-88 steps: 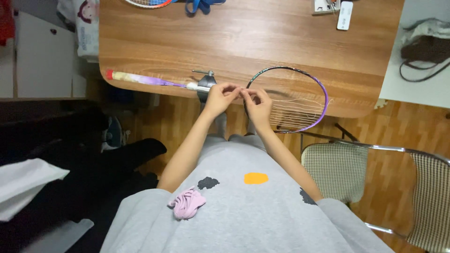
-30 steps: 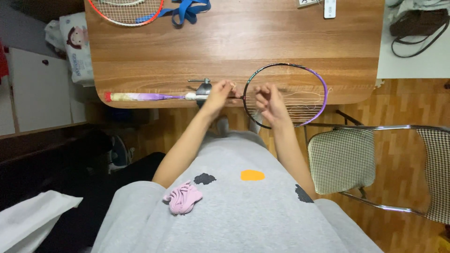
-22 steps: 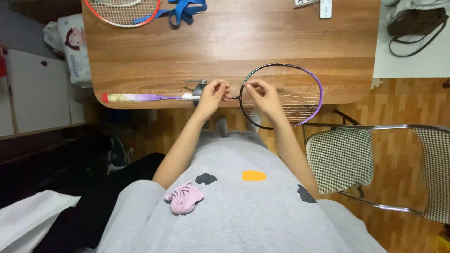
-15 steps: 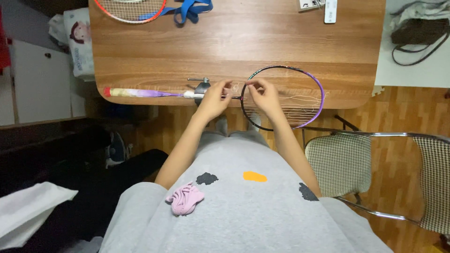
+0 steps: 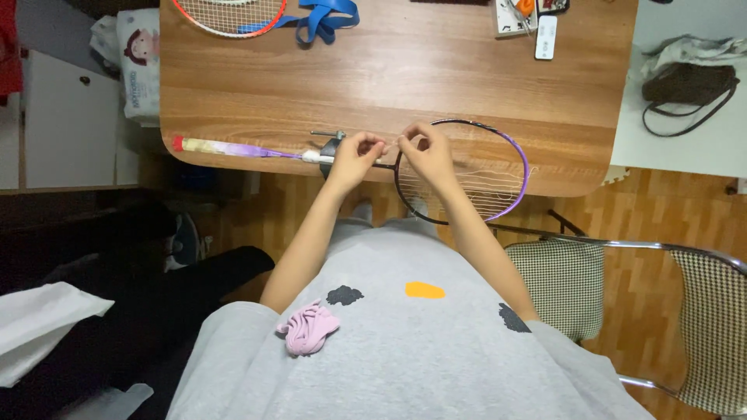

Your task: Manually weaving and stringing a badminton racket using a stringing clamp tool on a table.

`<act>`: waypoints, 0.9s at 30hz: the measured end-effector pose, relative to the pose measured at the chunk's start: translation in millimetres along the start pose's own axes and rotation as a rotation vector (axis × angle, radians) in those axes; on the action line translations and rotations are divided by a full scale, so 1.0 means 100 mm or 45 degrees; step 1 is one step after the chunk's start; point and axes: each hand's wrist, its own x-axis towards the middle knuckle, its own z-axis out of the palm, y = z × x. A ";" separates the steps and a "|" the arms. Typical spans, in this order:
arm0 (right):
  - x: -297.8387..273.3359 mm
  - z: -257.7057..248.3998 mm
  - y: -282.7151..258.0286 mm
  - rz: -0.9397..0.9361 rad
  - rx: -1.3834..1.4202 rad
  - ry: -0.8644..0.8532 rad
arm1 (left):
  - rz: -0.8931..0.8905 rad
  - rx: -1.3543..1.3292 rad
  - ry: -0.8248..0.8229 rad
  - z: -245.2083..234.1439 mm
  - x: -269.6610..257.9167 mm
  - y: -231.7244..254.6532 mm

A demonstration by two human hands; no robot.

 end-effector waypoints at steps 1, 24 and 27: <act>0.04 0.05 0.18 -0.006 -0.002 -0.001 | 0.005 -0.001 0.003 0.05 0.00 0.00; 0.12 -0.15 0.26 0.511 1.278 -0.176 | 0.052 -0.147 -0.111 0.32 -0.06 0.37; 0.11 -0.14 0.26 0.479 1.347 -0.205 | -0.029 -0.199 -0.069 0.34 -0.09 0.49</act>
